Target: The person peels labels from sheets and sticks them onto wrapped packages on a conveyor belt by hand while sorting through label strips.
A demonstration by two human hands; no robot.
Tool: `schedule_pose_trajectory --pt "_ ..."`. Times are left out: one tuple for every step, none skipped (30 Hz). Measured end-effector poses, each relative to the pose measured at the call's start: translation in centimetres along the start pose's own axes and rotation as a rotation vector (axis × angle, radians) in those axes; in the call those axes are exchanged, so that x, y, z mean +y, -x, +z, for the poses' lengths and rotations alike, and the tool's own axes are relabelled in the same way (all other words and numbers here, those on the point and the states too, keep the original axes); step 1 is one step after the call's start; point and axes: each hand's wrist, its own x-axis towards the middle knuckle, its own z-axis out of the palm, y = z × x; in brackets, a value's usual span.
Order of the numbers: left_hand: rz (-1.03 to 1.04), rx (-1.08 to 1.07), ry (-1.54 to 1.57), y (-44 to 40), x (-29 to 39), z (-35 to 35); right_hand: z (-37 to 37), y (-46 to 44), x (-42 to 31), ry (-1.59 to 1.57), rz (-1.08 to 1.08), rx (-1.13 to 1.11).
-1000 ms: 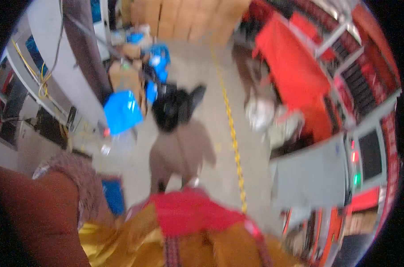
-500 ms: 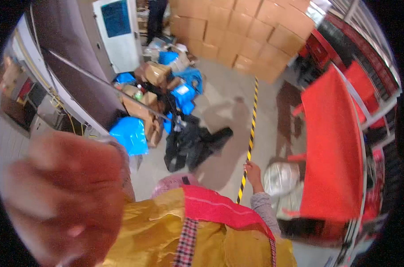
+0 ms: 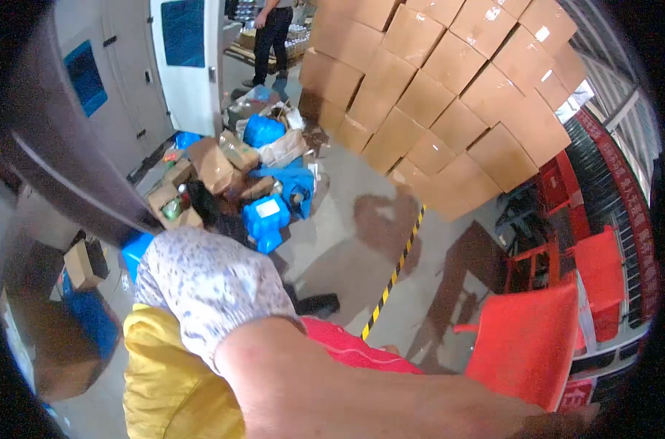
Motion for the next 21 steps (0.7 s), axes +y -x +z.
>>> schedule_pose_trajectory --pt "-0.004 0.014 0.014 -1.1 -2.1 -2.3 -2.5 -2.2 -0.8 -0.060 -0.134 -0.018" --pt "-0.007 0.026 0.020 -2.2 -4.3 -4.4 -5.5 -5.1 -1.3 -0.118 -0.271 -0.031" --pt "-0.004 0.049 0.017 -3.0 -6.6 -6.4 -8.2 -7.1 -1.1 -0.168 -0.395 -0.060" --pt "0.001 0.072 0.013 -3.9 -9.0 -8.5 -11.8 -11.0 -1.4 0.144 -0.568 -0.003" --pt "0.008 0.096 0.002 -4.6 -11.5 -10.4 -15.7 -16.3 -2.4 0.457 -0.739 0.064" --pt "0.016 0.123 -0.003 -5.3 -13.7 -12.2 -17.1 -22.6 -3.3 0.494 -0.196 0.124" --pt "0.021 0.161 -0.018 -5.9 -16.0 -14.2 -21.1 -25.9 -4.4 0.346 -0.356 0.189" --pt "0.038 0.203 -0.037 -6.9 -18.3 -16.2 -24.8 -31.2 -6.8 0.370 -0.367 0.233" --pt "0.058 0.246 -0.058 -8.1 -20.3 -18.2 -28.9 -34.0 -10.2 0.307 -0.531 0.357" --pt "0.064 0.284 -0.078 -9.3 -22.3 -20.4 -31.0 -39.8 -11.4 0.198 -0.644 0.456" --pt "0.067 0.318 -0.098 -10.6 -24.0 -22.6 -35.2 -40.1 -16.4 0.184 -0.586 0.319" --pt "0.072 0.354 -0.120 -11.6 -25.6 -24.7 -38.5 -39.7 -21.3 0.159 -0.606 0.299" --pt "0.074 0.397 -0.150 -12.6 -26.8 -26.5 -41.0 -40.5 -25.1 0.138 -0.629 0.274" --pt "0.083 0.448 -0.179 -13.4 -27.8 -28.4 -42.7 -43.0 -27.3 0.147 -0.696 0.268" --pt "0.096 0.510 -0.217 -14.3 -28.8 -30.1 -44.1 -45.6 -29.4 0.154 -0.763 0.259" --pt "0.115 0.568 -0.244 -14.7 -29.0 -31.2 -44.8 -46.1 -32.0 0.158 -0.778 0.210" --pt "0.123 0.602 -0.275 -14.7 -29.5 -33.0 -46.0 -46.0 -35.0 0.157 -0.792 0.163" --pt "0.094 0.582 -0.322 -14.7 -29.7 -34.8 -46.8 -46.8 -37.2 0.152 -0.809 0.132" --pt "-0.015 0.443 -0.396 -13.9 -29.4 -37.4 -46.9 -49.2 -38.4 0.210 -0.971 0.122" --pt "-0.113 0.294 -0.480 -13.2 -29.0 -40.0 -47.4 -50.3 -39.4 0.221 -0.944 0.039" --pt "-0.179 0.210 -0.848 -11.7 -27.4 -42.0 -47.7 -51.3 -41.4 0.225 -0.929 -0.026"
